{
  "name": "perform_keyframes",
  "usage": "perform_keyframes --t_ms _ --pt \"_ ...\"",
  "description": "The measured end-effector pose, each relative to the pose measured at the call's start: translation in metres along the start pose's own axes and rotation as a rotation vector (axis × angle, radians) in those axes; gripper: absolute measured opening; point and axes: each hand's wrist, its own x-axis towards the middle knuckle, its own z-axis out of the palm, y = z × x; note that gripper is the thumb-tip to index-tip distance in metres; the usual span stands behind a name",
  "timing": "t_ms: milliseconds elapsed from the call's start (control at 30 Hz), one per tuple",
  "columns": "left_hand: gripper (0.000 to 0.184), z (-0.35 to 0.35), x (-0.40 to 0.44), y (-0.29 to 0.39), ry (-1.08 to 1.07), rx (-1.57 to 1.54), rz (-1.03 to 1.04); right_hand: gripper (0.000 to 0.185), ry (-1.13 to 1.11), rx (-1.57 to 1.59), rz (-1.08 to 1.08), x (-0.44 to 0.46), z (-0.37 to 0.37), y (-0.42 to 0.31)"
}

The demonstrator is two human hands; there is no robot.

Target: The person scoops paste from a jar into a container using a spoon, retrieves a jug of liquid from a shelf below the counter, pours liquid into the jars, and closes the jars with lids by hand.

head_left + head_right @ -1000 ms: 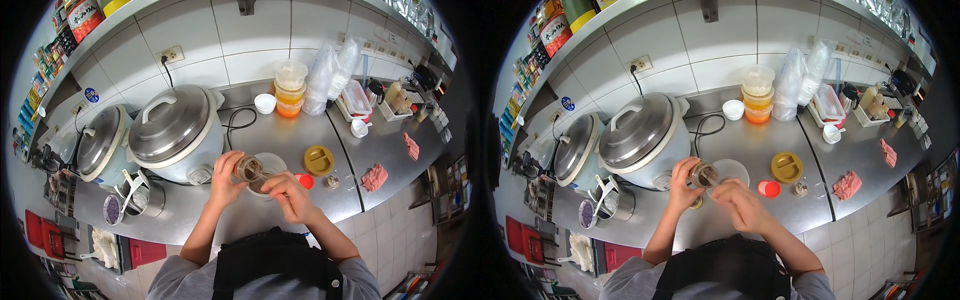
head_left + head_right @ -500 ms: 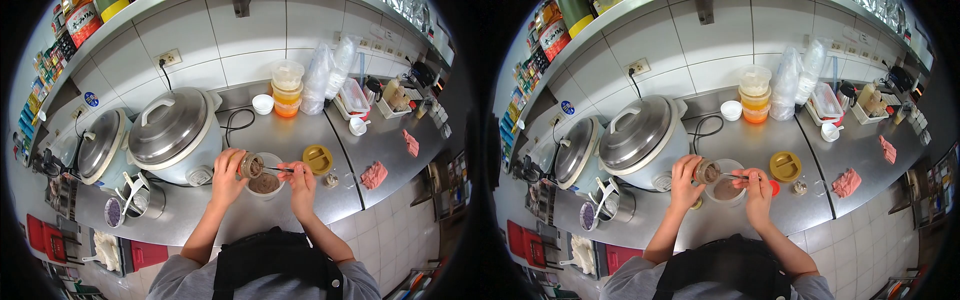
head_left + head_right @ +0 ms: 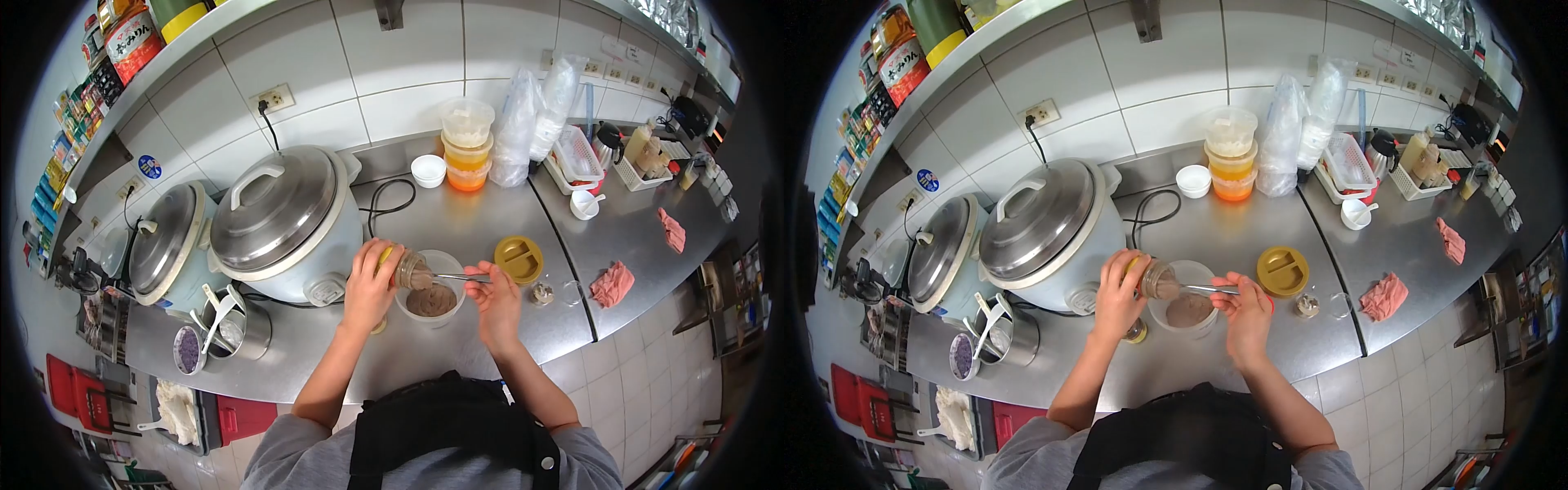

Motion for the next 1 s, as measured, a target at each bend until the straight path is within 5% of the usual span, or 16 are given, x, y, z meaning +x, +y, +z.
perform_keyframes --t_ms 200,400,467,500,567,800,1000 --pt "0.062 0.0 0.001 -0.014 0.011 0.108 0.03 0.033 0.071 0.011 0.06 0.003 -0.014 -0.003" --pt "0.062 -0.001 0.002 -0.024 -0.005 0.162 0.05 0.029 0.005 -0.248 -0.12 -0.002 -0.02 -0.001" --pt "0.062 0.002 0.001 -0.026 0.013 0.151 0.048 0.025 -0.365 -0.836 -0.352 -0.006 -0.024 0.006" --pt "0.062 0.001 0.001 -0.024 0.01 0.149 0.048 0.025 -0.362 -0.836 -0.349 -0.007 -0.028 0.013" --pt "0.063 -0.003 0.001 -0.019 -0.032 0.116 0.001 0.019 -0.581 -1.092 -0.683 -0.009 -0.033 0.029" --pt "0.069 -0.004 -0.005 -0.018 0.013 0.041 -0.012 0.015 -0.426 -1.008 -0.53 -0.015 -0.031 0.019" --pt "0.075 -0.007 -0.008 -0.016 0.014 -0.012 -0.056 0.025 -0.111 -0.548 -0.371 -0.006 -0.025 0.015"
